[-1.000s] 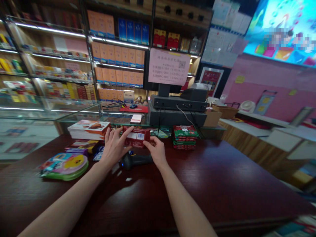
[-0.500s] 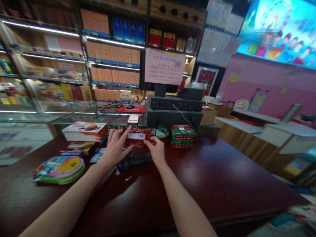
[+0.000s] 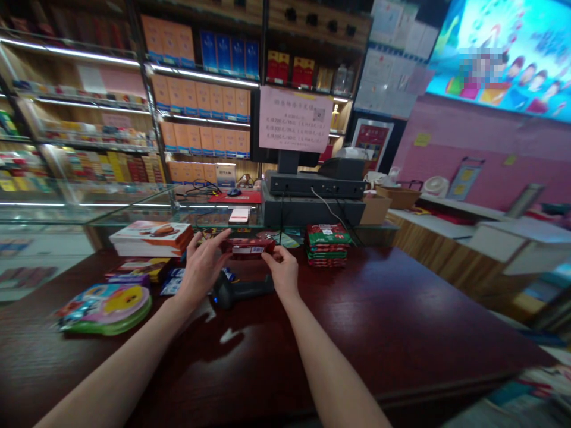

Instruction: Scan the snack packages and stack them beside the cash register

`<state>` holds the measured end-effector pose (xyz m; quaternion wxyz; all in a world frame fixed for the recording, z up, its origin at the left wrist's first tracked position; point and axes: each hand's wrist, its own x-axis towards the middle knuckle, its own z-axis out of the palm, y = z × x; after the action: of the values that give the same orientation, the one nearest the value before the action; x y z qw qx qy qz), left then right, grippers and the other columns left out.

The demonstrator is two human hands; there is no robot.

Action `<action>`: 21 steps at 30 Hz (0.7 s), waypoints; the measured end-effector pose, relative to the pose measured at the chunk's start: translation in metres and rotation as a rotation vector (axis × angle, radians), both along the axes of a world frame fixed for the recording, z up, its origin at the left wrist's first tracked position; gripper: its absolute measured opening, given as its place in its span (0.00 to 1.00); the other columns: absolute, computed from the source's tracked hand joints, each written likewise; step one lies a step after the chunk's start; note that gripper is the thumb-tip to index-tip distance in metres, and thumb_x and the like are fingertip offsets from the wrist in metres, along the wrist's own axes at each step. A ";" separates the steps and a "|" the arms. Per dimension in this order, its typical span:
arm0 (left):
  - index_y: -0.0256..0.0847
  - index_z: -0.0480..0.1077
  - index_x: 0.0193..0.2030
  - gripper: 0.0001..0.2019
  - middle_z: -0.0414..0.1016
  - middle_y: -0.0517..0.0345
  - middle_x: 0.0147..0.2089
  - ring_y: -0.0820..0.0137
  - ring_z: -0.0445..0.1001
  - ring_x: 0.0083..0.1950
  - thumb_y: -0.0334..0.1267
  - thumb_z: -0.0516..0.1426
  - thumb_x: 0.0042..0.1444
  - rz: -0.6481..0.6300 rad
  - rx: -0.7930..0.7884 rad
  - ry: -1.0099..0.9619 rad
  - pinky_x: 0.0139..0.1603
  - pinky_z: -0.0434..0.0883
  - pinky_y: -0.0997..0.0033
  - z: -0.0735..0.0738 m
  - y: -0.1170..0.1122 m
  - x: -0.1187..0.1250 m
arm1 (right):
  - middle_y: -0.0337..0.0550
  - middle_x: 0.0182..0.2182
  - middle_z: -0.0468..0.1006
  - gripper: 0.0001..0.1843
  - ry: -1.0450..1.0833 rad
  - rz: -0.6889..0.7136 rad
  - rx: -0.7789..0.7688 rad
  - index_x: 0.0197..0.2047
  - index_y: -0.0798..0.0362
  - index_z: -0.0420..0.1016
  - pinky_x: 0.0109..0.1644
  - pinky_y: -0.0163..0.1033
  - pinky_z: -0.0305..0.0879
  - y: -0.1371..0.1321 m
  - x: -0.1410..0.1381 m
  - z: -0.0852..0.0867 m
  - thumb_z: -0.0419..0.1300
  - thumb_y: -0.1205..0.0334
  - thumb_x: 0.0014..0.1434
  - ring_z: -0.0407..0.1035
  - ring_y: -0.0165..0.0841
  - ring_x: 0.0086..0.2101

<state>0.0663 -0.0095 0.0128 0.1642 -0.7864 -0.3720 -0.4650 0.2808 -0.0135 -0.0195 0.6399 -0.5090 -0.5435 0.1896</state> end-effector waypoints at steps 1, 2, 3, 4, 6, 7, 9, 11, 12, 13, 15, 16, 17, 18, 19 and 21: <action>0.46 0.58 0.69 0.24 0.80 0.55 0.48 0.67 0.78 0.50 0.35 0.52 0.67 -0.004 0.012 -0.016 0.73 0.52 0.51 0.000 0.000 0.000 | 0.34 0.23 0.70 0.12 0.016 0.010 0.000 0.33 0.50 0.77 0.35 0.37 0.61 0.000 0.000 0.000 0.66 0.50 0.52 0.64 0.32 0.27; 0.46 0.58 0.69 0.24 0.80 0.55 0.48 0.67 0.78 0.50 0.35 0.53 0.67 -0.007 0.020 -0.028 0.73 0.52 0.51 -0.001 0.001 0.000 | 0.34 0.24 0.71 0.12 0.034 0.024 0.006 0.32 0.50 0.77 0.36 0.37 0.61 0.001 -0.001 -0.001 0.67 0.50 0.52 0.65 0.32 0.28; 0.46 0.59 0.68 0.24 0.80 0.55 0.48 0.67 0.78 0.50 0.36 0.53 0.67 -0.008 0.023 -0.036 0.73 0.52 0.51 -0.002 0.001 -0.001 | 0.35 0.25 0.73 0.12 0.054 0.043 0.014 0.32 0.50 0.77 0.36 0.37 0.62 0.002 -0.001 -0.001 0.67 0.50 0.51 0.66 0.33 0.28; 0.45 0.59 0.68 0.23 0.80 0.55 0.48 0.67 0.78 0.50 0.36 0.54 0.67 -0.007 0.023 -0.043 0.73 0.53 0.50 -0.002 0.002 -0.001 | 0.35 0.26 0.74 0.12 0.074 0.065 0.020 0.32 0.50 0.77 0.37 0.37 0.63 0.002 -0.002 -0.001 0.67 0.50 0.51 0.67 0.33 0.29; 0.45 0.62 0.64 0.20 0.81 0.56 0.46 0.66 0.79 0.49 0.36 0.54 0.66 -0.007 0.025 -0.056 0.73 0.53 0.50 -0.004 0.003 -0.003 | 0.37 0.28 0.77 0.11 0.105 0.112 0.029 0.33 0.50 0.78 0.39 0.38 0.65 0.003 -0.003 -0.002 0.67 0.52 0.51 0.70 0.34 0.31; 0.45 0.65 0.61 0.17 0.81 0.57 0.45 0.66 0.79 0.48 0.35 0.54 0.66 -0.007 0.026 -0.056 0.72 0.53 0.50 -0.004 0.003 -0.005 | 0.37 0.29 0.79 0.11 0.118 0.133 0.035 0.34 0.50 0.78 0.40 0.38 0.67 0.003 -0.004 -0.002 0.67 0.53 0.51 0.71 0.35 0.32; 0.45 0.69 0.53 0.11 0.81 0.58 0.44 0.67 0.79 0.47 0.34 0.54 0.65 -0.005 0.027 -0.046 0.72 0.53 0.49 -0.005 0.004 -0.007 | 0.39 0.31 0.81 0.10 0.145 0.169 0.054 0.36 0.51 0.79 0.43 0.39 0.68 0.002 -0.006 -0.002 0.68 0.55 0.51 0.74 0.36 0.35; 0.45 0.70 0.47 0.08 0.80 0.58 0.43 0.66 0.78 0.46 0.33 0.54 0.64 0.003 0.025 -0.033 0.71 0.53 0.49 -0.004 0.004 -0.010 | 0.40 0.32 0.82 0.11 0.158 0.188 0.063 0.37 0.51 0.79 0.44 0.40 0.70 0.001 -0.007 -0.001 0.69 0.56 0.50 0.75 0.37 0.36; 0.45 0.70 0.45 0.07 0.80 0.59 0.43 0.66 0.78 0.46 0.32 0.54 0.63 0.009 0.020 -0.033 0.71 0.53 0.49 -0.004 0.003 -0.011 | 0.40 0.32 0.82 0.12 0.157 0.193 0.059 0.38 0.52 0.79 0.44 0.40 0.70 0.000 -0.007 -0.001 0.69 0.57 0.50 0.76 0.37 0.36; 0.45 0.70 0.44 0.07 0.80 0.59 0.42 0.66 0.78 0.45 0.31 0.54 0.62 0.014 0.017 -0.039 0.70 0.54 0.50 -0.003 0.003 -0.012 | 0.41 0.33 0.82 0.14 0.154 0.198 0.050 0.39 0.52 0.79 0.44 0.40 0.70 0.000 -0.008 0.000 0.70 0.57 0.49 0.76 0.37 0.36; 0.45 0.71 0.43 0.08 0.80 0.59 0.41 0.66 0.77 0.45 0.30 0.54 0.60 0.022 0.014 -0.046 0.70 0.55 0.50 -0.002 0.002 -0.013 | 0.42 0.34 0.83 0.17 0.147 0.212 0.028 0.42 0.52 0.79 0.44 0.41 0.71 -0.001 -0.008 0.000 0.71 0.57 0.48 0.77 0.37 0.36; 0.45 0.71 0.42 0.08 0.80 0.59 0.40 0.66 0.77 0.45 0.30 0.54 0.59 0.026 0.015 -0.048 0.70 0.55 0.51 -0.001 0.002 -0.014 | 0.43 0.35 0.84 0.19 0.147 0.222 0.021 0.43 0.53 0.79 0.44 0.41 0.72 -0.001 -0.008 0.000 0.71 0.57 0.47 0.77 0.38 0.37; 0.45 0.71 0.41 0.08 0.79 0.60 0.40 0.65 0.77 0.45 0.29 0.53 0.59 0.033 0.018 -0.049 0.69 0.56 0.51 -0.001 0.002 -0.014 | 0.44 0.37 0.84 0.21 0.149 0.234 0.017 0.44 0.52 0.79 0.45 0.42 0.72 -0.001 -0.008 0.000 0.72 0.58 0.47 0.78 0.38 0.38; 0.45 0.71 0.41 0.09 0.79 0.60 0.40 0.65 0.77 0.45 0.29 0.53 0.58 0.040 0.020 -0.049 0.69 0.56 0.52 -0.001 0.002 -0.015 | 0.44 0.39 0.84 0.22 0.152 0.248 0.015 0.45 0.52 0.78 0.45 0.42 0.73 -0.001 -0.008 0.000 0.72 0.58 0.46 0.78 0.39 0.40; 0.45 0.71 0.41 0.09 0.80 0.60 0.40 0.65 0.76 0.46 0.28 0.53 0.57 0.045 0.021 -0.048 0.69 0.56 0.53 -0.001 0.002 -0.015 | 0.44 0.40 0.84 0.24 0.155 0.263 0.014 0.46 0.52 0.78 0.46 0.42 0.73 -0.001 -0.008 0.000 0.72 0.57 0.45 0.78 0.39 0.41; 0.45 0.71 0.41 0.11 0.80 0.60 0.42 0.65 0.76 0.48 0.27 0.53 0.56 0.046 0.023 -0.051 0.68 0.56 0.54 -0.002 0.004 -0.016 | 0.44 0.42 0.84 0.27 0.157 0.300 0.007 0.49 0.51 0.77 0.49 0.43 0.74 -0.001 -0.009 0.000 0.73 0.58 0.44 0.78 0.40 0.44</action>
<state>0.0498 -0.0057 0.0111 0.1743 -0.7637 -0.3888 -0.4850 0.2720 -0.0148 -0.0197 0.6465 -0.4038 -0.5625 0.3203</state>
